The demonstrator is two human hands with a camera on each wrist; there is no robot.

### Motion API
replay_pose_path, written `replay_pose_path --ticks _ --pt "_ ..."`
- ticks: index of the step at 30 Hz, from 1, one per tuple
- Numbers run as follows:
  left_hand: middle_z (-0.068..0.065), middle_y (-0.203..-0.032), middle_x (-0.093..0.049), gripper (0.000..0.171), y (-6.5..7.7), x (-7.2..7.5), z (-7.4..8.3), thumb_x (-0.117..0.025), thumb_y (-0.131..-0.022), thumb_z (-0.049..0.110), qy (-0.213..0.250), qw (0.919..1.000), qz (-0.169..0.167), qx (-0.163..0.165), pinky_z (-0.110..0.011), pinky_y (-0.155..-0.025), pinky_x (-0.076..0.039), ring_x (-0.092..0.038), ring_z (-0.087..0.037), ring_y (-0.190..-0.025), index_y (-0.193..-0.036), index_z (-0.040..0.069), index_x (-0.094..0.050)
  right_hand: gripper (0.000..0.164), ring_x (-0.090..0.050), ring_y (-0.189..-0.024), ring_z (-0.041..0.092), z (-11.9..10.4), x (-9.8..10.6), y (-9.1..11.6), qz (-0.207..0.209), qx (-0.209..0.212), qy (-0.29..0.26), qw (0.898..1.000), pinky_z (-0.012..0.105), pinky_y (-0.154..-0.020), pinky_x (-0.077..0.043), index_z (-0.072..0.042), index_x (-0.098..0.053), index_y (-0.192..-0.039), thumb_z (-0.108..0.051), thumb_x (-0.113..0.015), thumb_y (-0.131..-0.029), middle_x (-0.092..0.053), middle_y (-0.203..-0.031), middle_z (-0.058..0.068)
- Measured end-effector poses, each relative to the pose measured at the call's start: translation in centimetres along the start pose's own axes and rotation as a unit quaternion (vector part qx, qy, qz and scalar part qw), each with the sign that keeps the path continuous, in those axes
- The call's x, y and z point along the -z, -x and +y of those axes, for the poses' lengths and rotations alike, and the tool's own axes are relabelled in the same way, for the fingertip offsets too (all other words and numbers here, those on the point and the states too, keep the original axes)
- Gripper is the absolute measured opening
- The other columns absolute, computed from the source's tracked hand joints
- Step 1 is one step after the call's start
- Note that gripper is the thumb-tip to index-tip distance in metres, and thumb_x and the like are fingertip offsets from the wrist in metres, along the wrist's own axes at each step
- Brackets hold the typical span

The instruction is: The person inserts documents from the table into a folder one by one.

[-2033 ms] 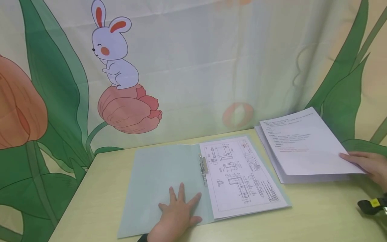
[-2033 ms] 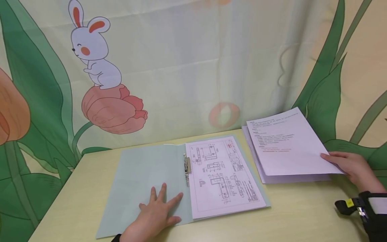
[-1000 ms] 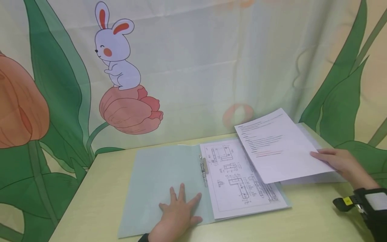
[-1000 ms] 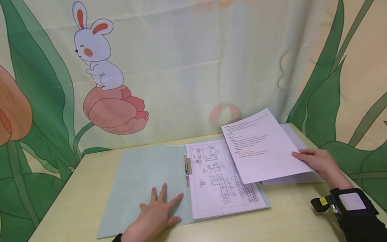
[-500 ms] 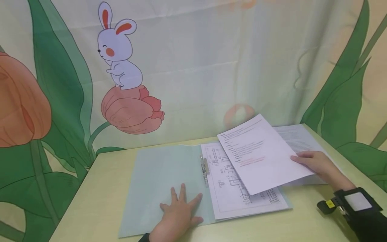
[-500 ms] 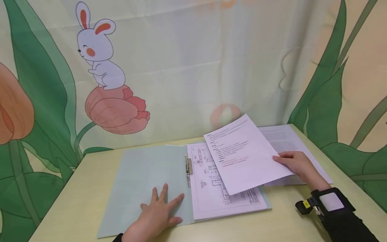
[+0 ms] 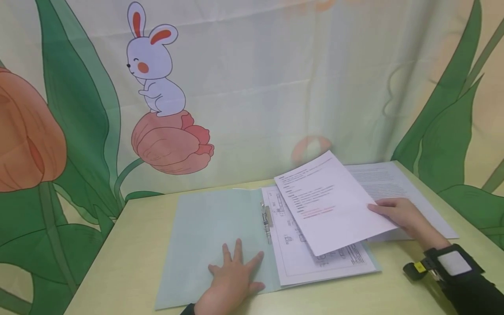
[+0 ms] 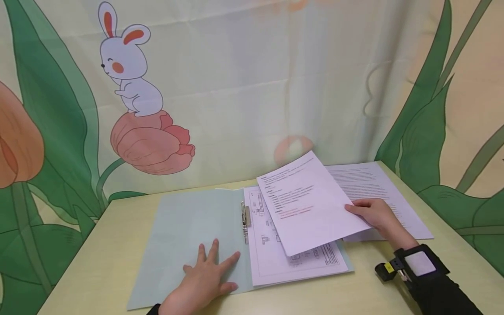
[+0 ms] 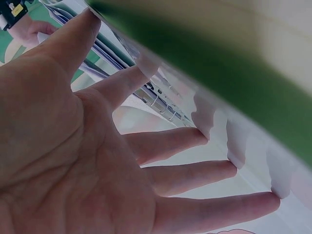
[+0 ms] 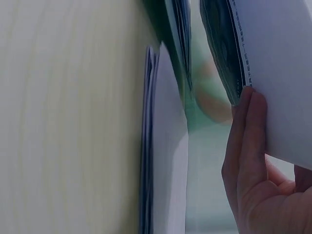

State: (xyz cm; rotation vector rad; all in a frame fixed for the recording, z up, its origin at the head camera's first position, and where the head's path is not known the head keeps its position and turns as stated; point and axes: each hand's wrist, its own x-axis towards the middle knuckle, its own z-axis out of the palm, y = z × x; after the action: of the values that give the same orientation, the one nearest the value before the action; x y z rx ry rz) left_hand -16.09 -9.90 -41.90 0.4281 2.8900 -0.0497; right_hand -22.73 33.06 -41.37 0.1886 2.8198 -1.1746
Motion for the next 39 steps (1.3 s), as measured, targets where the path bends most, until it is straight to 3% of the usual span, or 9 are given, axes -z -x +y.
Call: replay_pose_path --ticks 4,9,17,33,39 --pt "-0.021 -0.153 -0.026 0.068 0.1 0.0 0.0 -0.064 -0.081 0.065 0.003 1.0000 0.002 -0.002 -0.077 -0.079 -0.032 -0.025 -0.056 -0.134 -0.143 0.041 -0.049 0.069 -0.047 -0.116 0.049 -0.6 -0.5 0.2 -0.003 0.004 -0.006 1.000 0.035 -0.081 -0.043 0.021 -0.045 -0.131 -0.039 -0.057 -0.099 -0.040 -0.132 0.040" --pt "-0.021 -0.153 -0.027 0.068 0.1 0.0 0.0 -0.064 -0.082 0.065 0.000 1.0000 0.003 -0.004 -0.077 -0.079 -0.033 -0.026 -0.056 -0.134 -0.143 0.040 -0.048 0.066 -0.058 -0.099 0.034 -1.1 -1.2 0.3 -0.006 0.010 -0.018 1.000 0.026 -0.070 -0.044 0.020 -0.049 -0.128 -0.038 -0.059 -0.098 -0.048 -0.126 0.037" --pt "-0.021 -0.153 -0.027 0.068 0.1 0.0 0.0 -0.064 -0.081 0.065 -0.001 1.0000 0.004 -0.002 -0.077 -0.079 -0.033 -0.026 -0.056 -0.134 -0.143 0.041 -0.048 0.064 -0.061 -0.079 0.017 -1.6 -2.2 0.8 -0.012 0.006 -0.043 0.999 0.026 -0.062 -0.047 0.019 -0.050 -0.127 -0.036 -0.061 -0.097 -0.056 -0.117 0.033" --pt "-0.021 -0.153 -0.028 0.068 0.2 0.5 0.3 -0.063 -0.082 0.065 -0.018 0.9998 0.007 0.000 -0.076 -0.079 -0.035 -0.027 -0.055 -0.134 -0.143 0.041 -0.048 0.056 -0.062 -0.076 0.016 -2.1 -3.6 1.8 -0.037 0.017 -0.061 0.997 0.027 -0.064 -0.048 0.017 -0.050 -0.125 -0.029 -0.062 -0.097 -0.063 -0.101 0.021" --pt "-0.020 -0.153 -0.027 0.068 0.0 0.4 0.4 -0.063 -0.082 0.065 -0.017 0.9999 0.001 0.004 -0.076 -0.079 -0.034 -0.026 -0.054 -0.135 -0.143 0.041 -0.048 0.060 -0.066 -0.087 0.029 -2.7 -3.7 2.2 -0.049 0.017 -0.036 0.998 0.033 -0.072 -0.051 0.015 -0.048 -0.130 -0.030 -0.066 -0.095 -0.063 -0.104 0.025"
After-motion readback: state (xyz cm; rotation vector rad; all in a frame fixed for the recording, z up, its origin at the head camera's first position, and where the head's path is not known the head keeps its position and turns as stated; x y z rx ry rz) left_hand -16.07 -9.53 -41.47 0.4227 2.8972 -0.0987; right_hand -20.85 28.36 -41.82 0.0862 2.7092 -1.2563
